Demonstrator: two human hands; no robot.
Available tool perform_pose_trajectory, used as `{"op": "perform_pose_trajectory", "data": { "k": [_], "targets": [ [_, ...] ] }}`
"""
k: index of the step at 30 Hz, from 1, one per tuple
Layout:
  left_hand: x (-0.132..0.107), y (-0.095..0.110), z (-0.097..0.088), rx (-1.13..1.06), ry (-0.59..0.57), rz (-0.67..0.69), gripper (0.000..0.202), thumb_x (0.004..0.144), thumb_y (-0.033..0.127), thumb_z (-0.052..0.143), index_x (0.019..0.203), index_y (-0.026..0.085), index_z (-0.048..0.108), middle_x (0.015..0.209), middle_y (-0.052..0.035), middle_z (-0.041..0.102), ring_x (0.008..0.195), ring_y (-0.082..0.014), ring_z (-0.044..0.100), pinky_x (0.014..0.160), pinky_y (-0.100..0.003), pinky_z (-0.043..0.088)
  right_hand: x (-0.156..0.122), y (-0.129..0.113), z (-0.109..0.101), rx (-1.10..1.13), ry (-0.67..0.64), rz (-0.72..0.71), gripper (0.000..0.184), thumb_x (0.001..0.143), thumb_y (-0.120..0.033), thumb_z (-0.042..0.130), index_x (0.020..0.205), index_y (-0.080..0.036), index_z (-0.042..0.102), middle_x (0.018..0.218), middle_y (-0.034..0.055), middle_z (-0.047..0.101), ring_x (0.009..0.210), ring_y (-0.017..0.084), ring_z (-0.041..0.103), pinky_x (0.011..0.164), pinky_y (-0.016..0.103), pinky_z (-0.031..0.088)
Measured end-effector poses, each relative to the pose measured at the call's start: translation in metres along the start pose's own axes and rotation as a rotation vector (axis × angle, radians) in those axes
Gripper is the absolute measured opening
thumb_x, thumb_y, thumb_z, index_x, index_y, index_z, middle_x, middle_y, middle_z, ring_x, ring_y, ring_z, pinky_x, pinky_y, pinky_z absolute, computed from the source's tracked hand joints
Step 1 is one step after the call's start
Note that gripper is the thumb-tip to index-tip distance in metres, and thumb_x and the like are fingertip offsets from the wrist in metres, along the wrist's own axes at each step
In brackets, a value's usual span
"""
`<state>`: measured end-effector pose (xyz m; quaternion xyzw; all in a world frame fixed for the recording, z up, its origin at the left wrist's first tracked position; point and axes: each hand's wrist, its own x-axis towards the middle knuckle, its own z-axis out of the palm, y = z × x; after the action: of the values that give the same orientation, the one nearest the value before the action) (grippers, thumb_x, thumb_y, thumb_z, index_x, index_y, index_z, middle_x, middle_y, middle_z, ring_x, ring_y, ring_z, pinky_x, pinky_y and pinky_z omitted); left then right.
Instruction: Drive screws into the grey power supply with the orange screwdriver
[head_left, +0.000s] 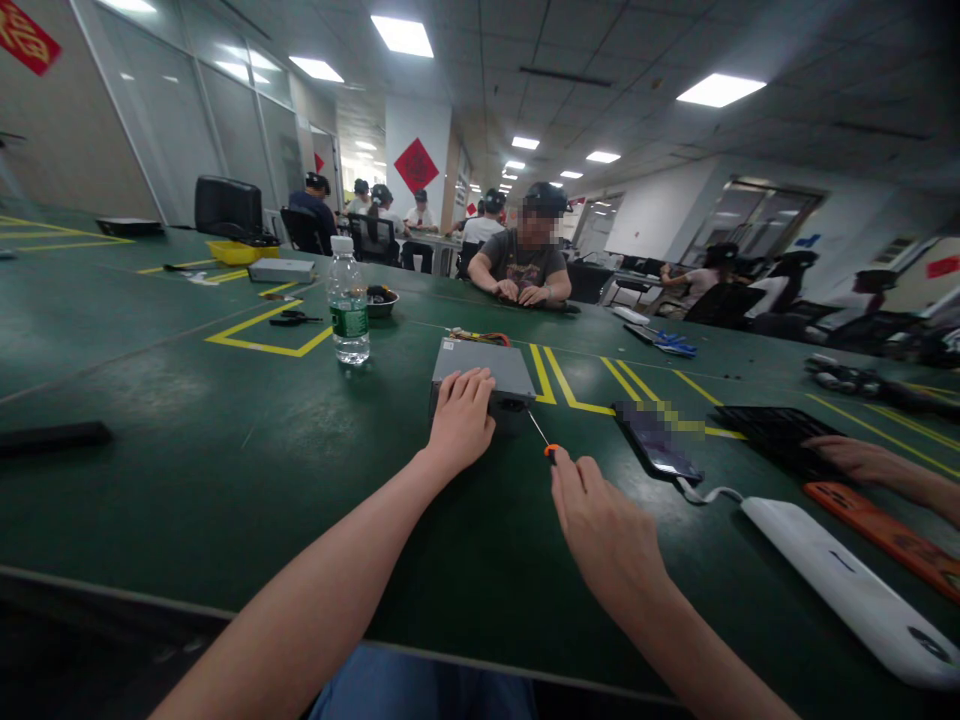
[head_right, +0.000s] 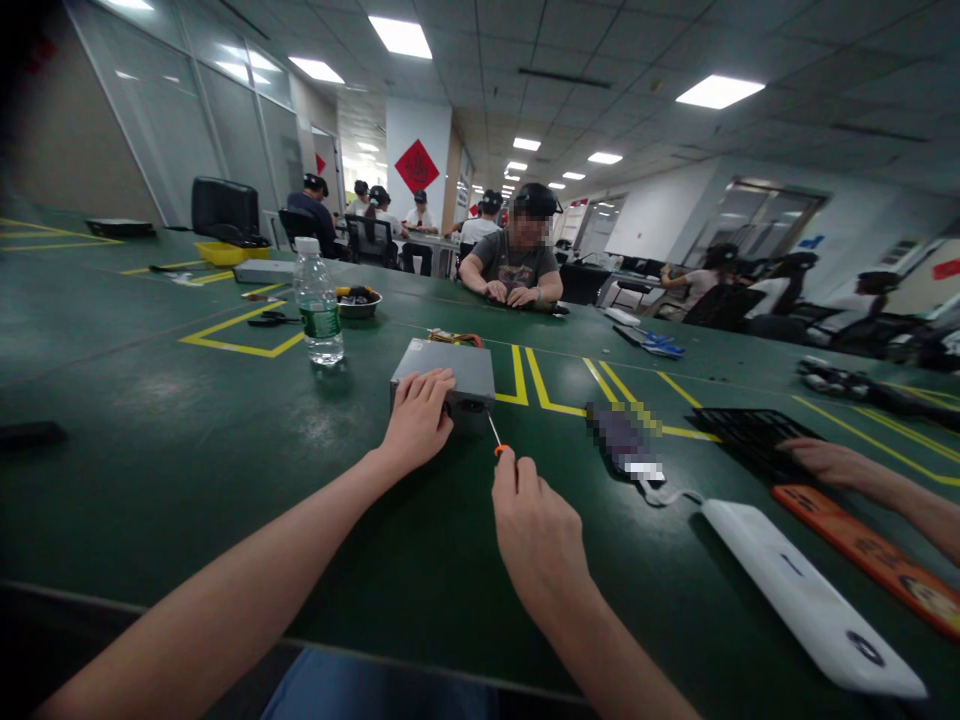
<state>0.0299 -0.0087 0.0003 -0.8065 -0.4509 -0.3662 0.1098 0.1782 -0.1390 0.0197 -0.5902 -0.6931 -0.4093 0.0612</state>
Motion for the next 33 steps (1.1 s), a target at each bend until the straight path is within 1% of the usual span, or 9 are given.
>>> {"op": "perform_pose_trajectory", "data": {
  "k": [5, 7, 11, 15, 19, 23, 28, 31, 33],
  "targets": [
    [-0.001, 0.001, -0.001, -0.003, -0.002, 0.006, 0.039, 0.075, 0.015, 0.045, 0.114, 0.018, 0.045, 0.128, -0.0056, 0.048, 0.123, -0.0205, 0.036, 0.108, -0.039, 0.02, 0.002, -0.005, 0.003, 0.08, -0.076, 0.056, 0.014, 0.086, -0.021, 0.043, 0.091, -0.016, 0.055, 0.073, 0.0012, 0.051, 0.051, 0.01, 0.052, 0.038, 0.02, 0.03],
    [-0.001, 0.0, 0.0, -0.003, -0.001, 0.002, 0.039, 0.075, 0.014, 0.045, 0.114, 0.018, 0.045, 0.128, -0.0058, 0.048, 0.123, -0.0205, 0.037, 0.108, -0.039, 0.021, 0.002, -0.012, 0.002, 0.08, -0.108, 0.053, 0.012, 0.083, -0.014, 0.044, 0.087, -0.014, 0.055, 0.076, 0.003, 0.051, 0.05, 0.01, 0.052, 0.037, 0.02, 0.031],
    [-0.001, 0.0, 0.0, -0.004, 0.002, 0.003, 0.04, 0.074, 0.014, 0.046, 0.114, 0.018, 0.046, 0.128, -0.0056, 0.048, 0.122, -0.0205, 0.037, 0.107, -0.039, 0.021, -0.004, -0.021, -0.002, 0.003, -0.157, -0.019, 0.032, 0.075, 0.003, 0.039, 0.1, -0.009, 0.055, 0.086, 0.0087, 0.054, 0.056, 0.012, 0.054, 0.04, 0.021, 0.039],
    [-0.001, 0.0, -0.001, -0.002, 0.001, 0.003, 0.041, 0.074, 0.014, 0.046, 0.115, 0.017, 0.045, 0.128, -0.0056, 0.048, 0.123, -0.02, 0.036, 0.108, -0.038, 0.02, -0.006, -0.019, -0.007, -0.034, -0.084, -0.064, 0.041, 0.076, 0.003, 0.035, 0.112, -0.006, 0.052, 0.088, 0.0106, 0.056, 0.062, 0.014, 0.055, 0.049, 0.023, 0.045],
    [0.0, 0.0, -0.001, -0.002, -0.009, 0.002, 0.041, 0.075, 0.014, 0.046, 0.115, 0.017, 0.045, 0.128, -0.0065, 0.048, 0.123, -0.0201, 0.036, 0.108, -0.039, 0.02, -0.001, -0.017, -0.006, 0.012, -0.018, -0.06, 0.032, 0.081, -0.005, 0.039, 0.11, -0.009, 0.052, 0.075, 0.005, 0.055, 0.054, 0.012, 0.053, 0.045, 0.022, 0.039],
    [0.0, -0.001, -0.001, -0.002, -0.01, 0.005, 0.041, 0.074, 0.014, 0.045, 0.115, 0.018, 0.045, 0.129, -0.0071, 0.047, 0.124, -0.0205, 0.035, 0.108, -0.04, 0.02, 0.005, -0.017, -0.001, 0.162, -0.087, 0.093, 0.017, 0.087, -0.022, 0.042, 0.097, -0.015, 0.054, 0.074, 0.0023, 0.054, 0.048, 0.01, 0.052, 0.038, 0.021, 0.028],
    [0.0, -0.001, -0.002, -0.008, -0.024, 0.002, 0.041, 0.074, 0.014, 0.045, 0.115, 0.017, 0.044, 0.129, -0.007, 0.047, 0.124, -0.0205, 0.035, 0.108, -0.04, 0.02, 0.008, -0.011, 0.003, 0.472, -0.206, 0.3, 0.013, 0.085, -0.022, 0.04, 0.096, -0.018, 0.047, 0.076, 0.0021, 0.058, 0.051, 0.012, 0.054, 0.042, 0.021, 0.026],
    [0.0, 0.0, -0.002, -0.006, -0.021, -0.002, 0.04, 0.075, 0.014, 0.045, 0.115, 0.017, 0.044, 0.129, -0.0064, 0.047, 0.124, -0.0202, 0.035, 0.108, -0.04, 0.019, 0.006, -0.007, 0.007, 0.733, -0.245, 0.443, 0.012, 0.084, -0.025, 0.04, 0.093, -0.018, 0.045, 0.067, 0.0002, 0.056, 0.05, 0.013, 0.053, 0.045, 0.022, 0.028],
    [-0.001, 0.0, -0.002, -0.008, -0.015, -0.004, 0.04, 0.075, 0.015, 0.045, 0.115, 0.017, 0.045, 0.128, -0.0066, 0.047, 0.123, -0.0205, 0.036, 0.108, -0.04, 0.019, 0.004, -0.007, 0.011, 1.037, -0.272, 0.592, 0.012, 0.082, -0.029, 0.043, 0.089, -0.019, 0.044, 0.06, -0.0029, 0.053, 0.046, 0.011, 0.049, 0.045, 0.021, 0.028]
  ]
}}
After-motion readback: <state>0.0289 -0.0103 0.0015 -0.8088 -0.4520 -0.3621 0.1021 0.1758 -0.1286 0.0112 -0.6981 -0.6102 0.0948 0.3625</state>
